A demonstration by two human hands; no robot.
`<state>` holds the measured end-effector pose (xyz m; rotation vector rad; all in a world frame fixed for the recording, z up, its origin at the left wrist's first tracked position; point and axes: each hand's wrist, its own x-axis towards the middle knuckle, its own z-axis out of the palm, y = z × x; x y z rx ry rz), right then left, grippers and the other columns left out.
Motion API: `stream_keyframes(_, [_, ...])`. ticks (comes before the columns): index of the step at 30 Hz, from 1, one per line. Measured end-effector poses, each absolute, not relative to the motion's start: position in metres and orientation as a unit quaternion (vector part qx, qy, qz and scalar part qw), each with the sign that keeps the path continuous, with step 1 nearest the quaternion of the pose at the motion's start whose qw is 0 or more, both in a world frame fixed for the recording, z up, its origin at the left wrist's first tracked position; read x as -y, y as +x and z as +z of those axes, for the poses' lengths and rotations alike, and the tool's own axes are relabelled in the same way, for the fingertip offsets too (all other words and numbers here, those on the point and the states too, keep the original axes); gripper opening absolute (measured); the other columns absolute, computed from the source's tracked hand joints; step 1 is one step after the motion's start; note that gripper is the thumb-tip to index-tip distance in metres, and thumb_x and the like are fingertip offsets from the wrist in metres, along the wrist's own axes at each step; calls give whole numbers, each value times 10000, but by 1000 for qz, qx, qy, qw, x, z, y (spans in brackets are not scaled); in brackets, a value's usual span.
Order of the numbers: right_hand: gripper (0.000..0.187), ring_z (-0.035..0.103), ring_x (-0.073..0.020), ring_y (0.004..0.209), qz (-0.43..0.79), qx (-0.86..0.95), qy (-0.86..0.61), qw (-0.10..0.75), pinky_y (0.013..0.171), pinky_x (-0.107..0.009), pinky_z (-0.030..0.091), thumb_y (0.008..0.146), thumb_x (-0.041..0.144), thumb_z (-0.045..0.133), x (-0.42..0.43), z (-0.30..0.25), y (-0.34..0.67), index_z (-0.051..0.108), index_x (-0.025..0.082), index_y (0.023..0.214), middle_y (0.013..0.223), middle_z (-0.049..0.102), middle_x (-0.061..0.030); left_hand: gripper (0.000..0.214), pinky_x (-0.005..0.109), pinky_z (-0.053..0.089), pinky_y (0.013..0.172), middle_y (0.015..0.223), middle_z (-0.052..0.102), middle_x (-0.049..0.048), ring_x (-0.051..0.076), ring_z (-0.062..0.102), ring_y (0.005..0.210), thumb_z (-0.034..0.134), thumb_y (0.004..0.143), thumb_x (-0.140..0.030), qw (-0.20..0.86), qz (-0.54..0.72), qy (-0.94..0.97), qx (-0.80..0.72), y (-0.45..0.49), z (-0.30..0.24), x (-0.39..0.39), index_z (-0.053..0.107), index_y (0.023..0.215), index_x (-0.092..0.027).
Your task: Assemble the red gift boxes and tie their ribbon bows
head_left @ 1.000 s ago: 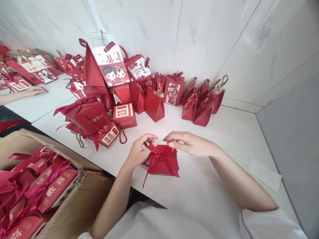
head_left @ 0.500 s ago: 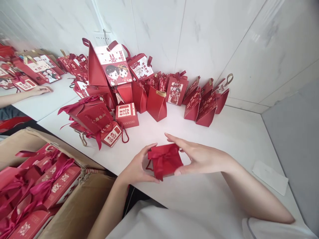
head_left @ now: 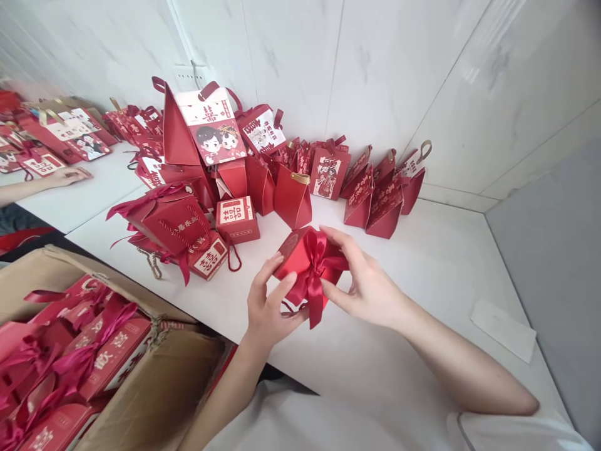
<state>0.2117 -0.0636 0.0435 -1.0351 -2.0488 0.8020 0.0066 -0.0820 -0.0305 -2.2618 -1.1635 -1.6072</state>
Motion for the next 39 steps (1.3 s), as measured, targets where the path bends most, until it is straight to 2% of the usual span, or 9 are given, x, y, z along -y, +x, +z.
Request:
stream_keyframes(10, [786, 687, -255, 1018, 220, 812, -433, 324, 863, -421, 581, 859, 297, 577, 66, 39, 208, 156, 280, 1521, 1367, 550, -122, 725, 490, 558, 941, 1328, 469, 123, 338, 589, 1178, 858, 607, -356, 118, -501, -758, 401, 7, -44, 83, 493, 1231, -298])
stream_keyframes(15, [797, 676, -265, 1048, 177, 819, -431, 334, 843, -422, 592, 854, 286, 576, 67, 37, 206, 141, 278, 1522, 1341, 577, -116, 726, 490, 555, 944, 1324, 480, 126, 335, 584, 1191, 854, 609, -312, 109, -520, -754, 387, 7, -45, 83, 506, 1245, -284])
stream_keyframes(20, [806, 696, -262, 984, 178, 815, -445, 326, 792, -414, 605, 839, 276, 572, 66, 35, 205, 139, 270, 1519, 1287, 613, -120, 709, 502, 555, 936, 1321, 476, 125, 350, 582, 1199, 836, 640, -340, 100, -511, -755, 399, 7, -49, 84, 484, 1254, -302])
stream_keyframes(25, [761, 670, -264, 1050, 167, 817, -433, 341, 846, -419, 590, 838, 268, 559, 66, 35, 203, 184, 282, 1500, 1315, 597, -100, 676, 498, 558, 934, 1311, 482, 123, 347, 588, 1191, 838, 640, -362, 115, -508, -755, 398, 7, -48, 84, 503, 1224, -296])
stream_keyframes(30, [736, 686, -229, 860, 145, 835, -411, 334, 795, -401, 585, 869, 296, 548, 65, 37, 205, 177, 263, 1504, 1282, 617, -104, 600, 494, 559, 937, 1310, 477, 105, 330, 577, 1208, 822, 657, -272, 133, -515, -747, 398, 6, -44, 85, 531, 1181, -294])
stream_keyframes(35, [763, 670, -256, 950, 140, 846, -393, 334, 799, -411, 579, 865, 320, 552, 65, 37, 205, 157, 252, 1514, 1292, 601, -115, 604, 509, 549, 951, 1315, 463, 112, 344, 562, 1224, 811, 656, -244, 132, -515, -752, 390, 4, -45, 85, 526, 1187, -284])
stream_keyframes(39, [735, 677, -232, 878, 137, 831, -407, 355, 759, -383, 586, 867, 295, 535, 65, 32, 203, 173, 254, 1505, 1184, 644, -101, 587, 520, 539, 961, 1328, 460, 116, 352, 548, 1242, 802, 664, -252, 131, -520, -755, 378, 4, -46, 85, 530, 1184, -281])
